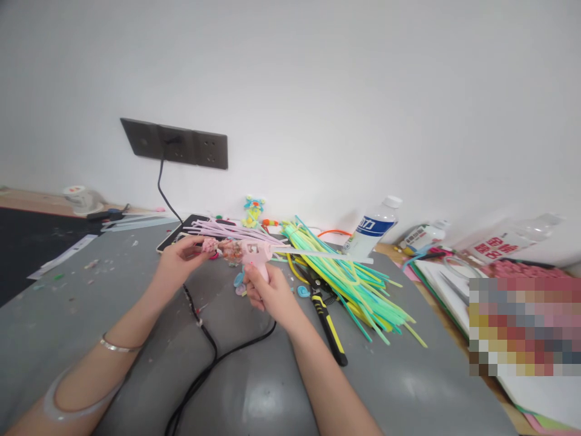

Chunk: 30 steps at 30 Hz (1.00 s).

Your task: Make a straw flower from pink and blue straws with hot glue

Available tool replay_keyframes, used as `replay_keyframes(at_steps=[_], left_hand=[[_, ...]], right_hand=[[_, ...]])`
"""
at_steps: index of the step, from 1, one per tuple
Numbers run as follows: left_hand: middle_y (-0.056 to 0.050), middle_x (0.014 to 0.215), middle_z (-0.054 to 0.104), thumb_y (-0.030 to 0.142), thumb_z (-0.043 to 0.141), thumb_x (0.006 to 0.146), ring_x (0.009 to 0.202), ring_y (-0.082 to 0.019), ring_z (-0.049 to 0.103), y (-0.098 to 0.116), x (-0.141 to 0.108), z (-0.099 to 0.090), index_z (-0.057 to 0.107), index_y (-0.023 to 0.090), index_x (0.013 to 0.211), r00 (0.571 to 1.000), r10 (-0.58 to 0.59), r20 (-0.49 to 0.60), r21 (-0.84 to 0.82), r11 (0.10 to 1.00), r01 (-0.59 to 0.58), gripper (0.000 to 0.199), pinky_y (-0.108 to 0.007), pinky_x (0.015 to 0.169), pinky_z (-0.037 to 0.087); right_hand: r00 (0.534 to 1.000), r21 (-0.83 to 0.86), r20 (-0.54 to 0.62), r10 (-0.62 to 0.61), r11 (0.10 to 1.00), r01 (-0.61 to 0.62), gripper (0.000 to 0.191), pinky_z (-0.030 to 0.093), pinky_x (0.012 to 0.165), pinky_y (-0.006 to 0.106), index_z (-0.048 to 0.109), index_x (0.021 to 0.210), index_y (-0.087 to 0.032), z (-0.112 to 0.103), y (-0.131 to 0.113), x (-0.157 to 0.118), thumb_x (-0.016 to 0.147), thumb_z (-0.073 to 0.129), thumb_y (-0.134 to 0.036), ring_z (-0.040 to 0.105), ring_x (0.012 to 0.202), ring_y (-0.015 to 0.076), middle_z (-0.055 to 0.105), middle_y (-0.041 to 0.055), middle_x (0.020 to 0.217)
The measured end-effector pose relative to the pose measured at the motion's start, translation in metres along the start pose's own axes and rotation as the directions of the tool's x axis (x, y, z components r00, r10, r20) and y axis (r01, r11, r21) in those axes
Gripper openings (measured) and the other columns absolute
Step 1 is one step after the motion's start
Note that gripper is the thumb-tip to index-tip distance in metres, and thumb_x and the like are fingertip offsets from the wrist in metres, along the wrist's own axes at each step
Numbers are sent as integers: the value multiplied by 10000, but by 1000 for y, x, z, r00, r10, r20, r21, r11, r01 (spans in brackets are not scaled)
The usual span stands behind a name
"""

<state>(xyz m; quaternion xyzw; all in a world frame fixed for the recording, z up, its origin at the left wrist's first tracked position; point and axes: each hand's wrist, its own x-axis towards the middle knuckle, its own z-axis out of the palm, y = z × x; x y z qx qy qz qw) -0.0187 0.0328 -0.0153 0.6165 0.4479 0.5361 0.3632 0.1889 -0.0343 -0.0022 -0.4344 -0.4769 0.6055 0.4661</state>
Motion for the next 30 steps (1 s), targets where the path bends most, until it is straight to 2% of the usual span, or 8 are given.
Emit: replay_keyframes(at_steps=[5,10,16,30], left_hand=[[-94,978,724,341,748,678,791,-204,679,0,0,0,731,155,915,1000,3,2,6,1000,-3,302,-346,749,569],[-89,983,722,322,735,694,831,-209,677,-1,-1,0,747,170,923,999,50,23,44,998,-51,275,-328,731,574],[-87,979,725,306,718,732,937,-231,661,-2,-1,-1,768,194,942,991,115,60,95,988,-121,244,-344,782,574],[-89,982,712,300,725,740,958,-233,650,-1,-2,-1,773,199,973,991,118,69,85,989,-124,259,-343,788,573]], right_hand=[[999,-28,10,-52,998,52,525,225,328,178,544,790,-160,-3,-2,1,767,616,-680,264,326,30,357,-113,443],[994,24,-24,-106,994,107,506,211,327,168,470,779,-198,-3,-4,0,754,643,-673,241,348,32,349,-118,455],[997,-12,15,-74,997,74,506,203,325,178,536,842,-164,-3,-3,-2,796,599,-664,227,340,31,350,-114,455],[999,-47,48,-27,998,29,494,220,340,193,508,818,-180,-1,-8,-5,787,601,-665,248,335,37,354,-115,444]])
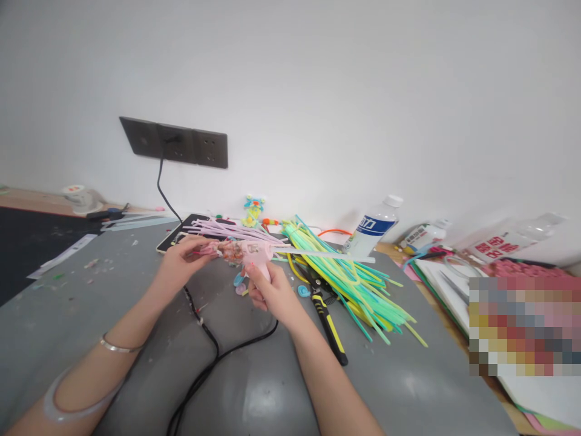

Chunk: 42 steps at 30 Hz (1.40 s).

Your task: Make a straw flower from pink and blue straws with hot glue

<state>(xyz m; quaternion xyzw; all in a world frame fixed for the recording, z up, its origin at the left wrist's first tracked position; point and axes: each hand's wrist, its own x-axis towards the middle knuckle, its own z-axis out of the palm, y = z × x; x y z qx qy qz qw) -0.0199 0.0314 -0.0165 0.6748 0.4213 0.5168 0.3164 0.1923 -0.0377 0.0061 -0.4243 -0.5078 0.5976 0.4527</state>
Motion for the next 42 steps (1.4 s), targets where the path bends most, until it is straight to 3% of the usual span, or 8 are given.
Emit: replay_keyframes(at_steps=[10,23,32,42], left_hand=[[-80,973,694,262,711,739,937,-222,647,-4,0,0,776,204,972,1000,15,9,6,1000,-15,248,-328,781,567],[-97,1022,711,311,734,735,961,-233,661,4,0,-1,772,190,973,996,-66,54,-75,995,70,270,-358,840,566],[-95,1013,729,339,740,752,994,-243,662,5,0,-1,782,201,996,998,-41,51,-48,998,43,284,-361,876,557],[-91,1017,725,326,735,750,992,-240,659,6,0,-1,782,204,1002,999,-34,36,-41,999,35,285,-341,844,559]], right_hand=[[1000,11,-11,-26,1000,26,492,207,338,185,534,854,-169,-2,4,2,811,588,-656,257,333,38,360,-112,452],[998,49,-29,-55,997,56,488,196,328,175,493,780,-186,-5,4,2,801,598,-661,247,335,32,348,-112,456],[1000,38,-8,-31,999,31,508,204,330,185,565,878,-162,-4,7,2,812,582,-665,236,331,33,359,-108,458],[1000,32,-14,-25,999,25,500,205,335,187,537,830,-168,-2,3,2,797,598,-664,242,337,36,348,-112,453]])
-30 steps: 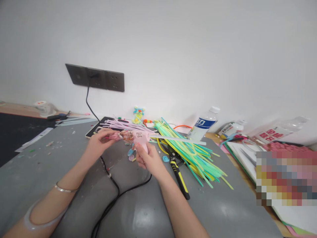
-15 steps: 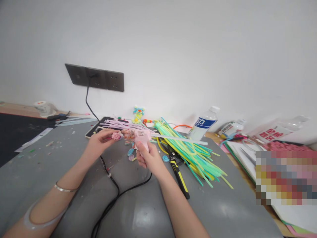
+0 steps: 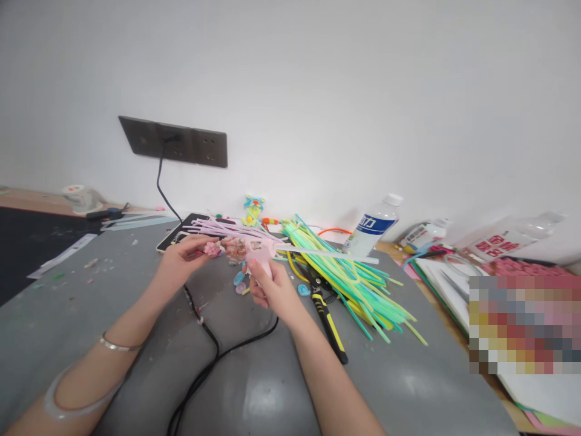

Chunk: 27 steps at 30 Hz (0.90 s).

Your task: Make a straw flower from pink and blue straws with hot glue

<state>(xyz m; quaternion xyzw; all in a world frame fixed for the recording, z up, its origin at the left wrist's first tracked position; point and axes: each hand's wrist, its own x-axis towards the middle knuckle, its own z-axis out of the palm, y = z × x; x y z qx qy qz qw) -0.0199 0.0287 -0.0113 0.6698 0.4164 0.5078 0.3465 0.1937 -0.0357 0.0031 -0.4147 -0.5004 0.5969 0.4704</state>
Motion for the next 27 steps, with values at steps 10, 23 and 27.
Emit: replay_keyframes(at_steps=[10,23,27], left_hand=[[-80,1029,717,301,706,752,989,-232,657,3,1,-1,770,212,1000,1000,2,-8,-23,1000,-2,271,-332,804,576],[-108,1092,711,281,709,730,1003,-249,661,1,1,-1,750,177,979,998,-31,-55,-23,999,29,273,-351,828,547],[-113,1071,715,306,733,716,930,-236,674,-1,2,0,740,161,964,997,-37,-71,-38,999,34,287,-350,790,555]], right_hand=[[1000,-28,-5,-7,1000,7,491,207,333,190,520,800,-177,-2,1,0,811,582,-664,248,325,35,359,-106,456],[1000,-24,5,-5,1000,5,476,220,338,184,539,833,-169,-2,1,-1,829,576,-643,249,339,34,357,-107,465],[1000,-21,5,8,1000,-8,503,223,336,180,539,844,-167,-1,0,-1,802,588,-666,242,342,33,359,-109,463]])
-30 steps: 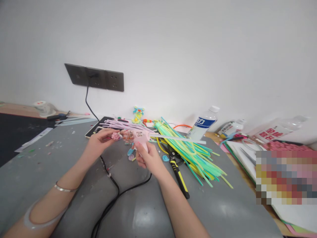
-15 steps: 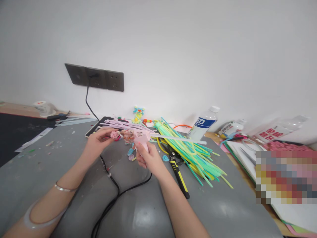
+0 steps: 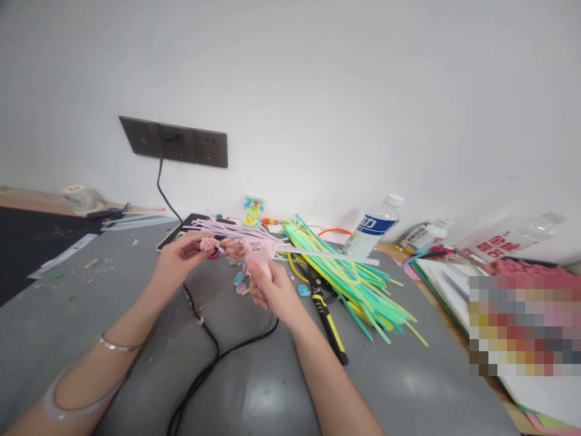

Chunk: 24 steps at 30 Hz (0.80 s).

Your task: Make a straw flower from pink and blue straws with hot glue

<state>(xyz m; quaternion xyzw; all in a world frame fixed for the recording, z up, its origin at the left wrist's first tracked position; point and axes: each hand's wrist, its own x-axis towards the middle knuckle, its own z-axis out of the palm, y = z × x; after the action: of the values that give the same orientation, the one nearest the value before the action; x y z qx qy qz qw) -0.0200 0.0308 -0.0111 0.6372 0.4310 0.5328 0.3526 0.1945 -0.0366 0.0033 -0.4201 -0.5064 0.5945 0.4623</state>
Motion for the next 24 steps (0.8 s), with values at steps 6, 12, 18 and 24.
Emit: replay_keyframes(at_steps=[6,12,18,24], left_hand=[[-104,1066,719,304,736,725,944,-234,675,-1,0,0,741,170,965,1000,-1,0,-4,1000,1,275,-339,791,556],[-101,1064,724,310,735,727,931,-231,680,0,-1,0,744,176,966,1000,0,4,6,1000,0,274,-336,785,558],[-101,1068,720,316,731,719,922,-229,686,1,-1,1,743,172,972,1000,-11,5,-9,1000,11,291,-337,784,568],[-100,1065,725,328,739,715,906,-221,689,1,-1,1,738,169,961,1000,-15,-8,-5,1000,15,294,-334,785,571]], right_hand=[[1000,19,-4,-10,1000,10,503,217,332,180,546,830,-165,1,-1,0,790,607,-662,229,344,29,355,-108,463],[1000,12,-3,-14,1000,14,485,220,334,176,533,825,-166,-1,1,0,815,592,-647,252,344,32,368,-104,468],[1000,-17,-14,-22,1000,22,474,235,333,181,539,822,-166,-1,1,0,824,584,-638,259,335,35,367,-104,463],[997,-2,-37,-68,998,68,474,221,327,181,531,769,-170,-2,4,2,824,595,-637,270,326,35,361,-101,455]])
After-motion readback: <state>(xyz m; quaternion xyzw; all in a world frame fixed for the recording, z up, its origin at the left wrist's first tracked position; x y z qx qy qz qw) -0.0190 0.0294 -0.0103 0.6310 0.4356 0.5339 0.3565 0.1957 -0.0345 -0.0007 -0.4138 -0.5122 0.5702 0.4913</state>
